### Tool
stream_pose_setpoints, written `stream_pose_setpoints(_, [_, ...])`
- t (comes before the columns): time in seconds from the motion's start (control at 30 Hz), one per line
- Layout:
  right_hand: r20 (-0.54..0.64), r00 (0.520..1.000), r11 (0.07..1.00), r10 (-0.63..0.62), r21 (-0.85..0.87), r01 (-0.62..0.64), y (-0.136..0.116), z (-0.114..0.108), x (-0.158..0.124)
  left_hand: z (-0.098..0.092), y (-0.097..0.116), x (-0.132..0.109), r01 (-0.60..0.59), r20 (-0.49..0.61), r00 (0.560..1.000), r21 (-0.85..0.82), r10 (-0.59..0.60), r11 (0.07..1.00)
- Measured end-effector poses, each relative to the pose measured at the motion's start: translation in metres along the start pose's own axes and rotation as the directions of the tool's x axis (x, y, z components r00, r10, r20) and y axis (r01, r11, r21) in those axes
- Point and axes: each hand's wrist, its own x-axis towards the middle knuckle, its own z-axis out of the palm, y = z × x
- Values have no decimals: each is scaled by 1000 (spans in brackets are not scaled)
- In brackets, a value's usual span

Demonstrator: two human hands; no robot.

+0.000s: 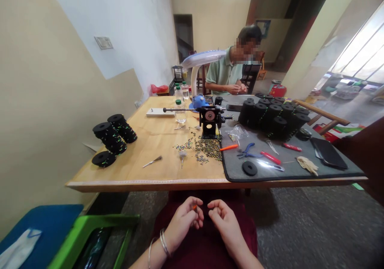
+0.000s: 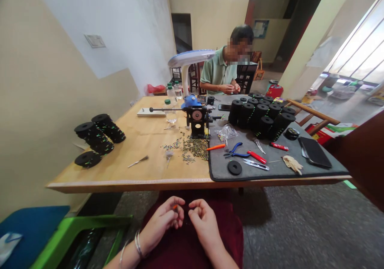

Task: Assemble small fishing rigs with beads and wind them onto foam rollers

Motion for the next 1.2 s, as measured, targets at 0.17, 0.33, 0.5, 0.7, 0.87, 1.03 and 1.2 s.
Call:
stream_pose_setpoints(0.17, [7,998,998,-57,-20,57,11,-2,5,3,0,0,5,5,1000,13,-5,1000])
stream_pose_setpoints(0.33, [-22,999,999,-37,1,37,11,-3,5,3,0,1,-10,36,999,42,8,999])
stream_pose_setpoints(0.5, [-36,999,999,-15,46,17,8,-2,5,3,0,3,-19,59,998,92,14,996])
stream_pose_setpoints(0.7, [-31,999,997,-31,67,33,2,0,3,5,1,3,-27,70,997,151,16,988])
stream_pose_setpoints(0.87, [-10,998,995,-65,81,66,-5,3,2,7,-2,5,-36,57,998,197,25,980])
stream_pose_setpoints(1.03, [29,996,993,-82,93,79,-6,4,1,9,-2,5,-25,45,999,215,16,976])
stream_pose_setpoints(1.2, [19,993,993,-116,-14,116,-4,5,1,9,-3,5,-23,71,997,206,9,978])
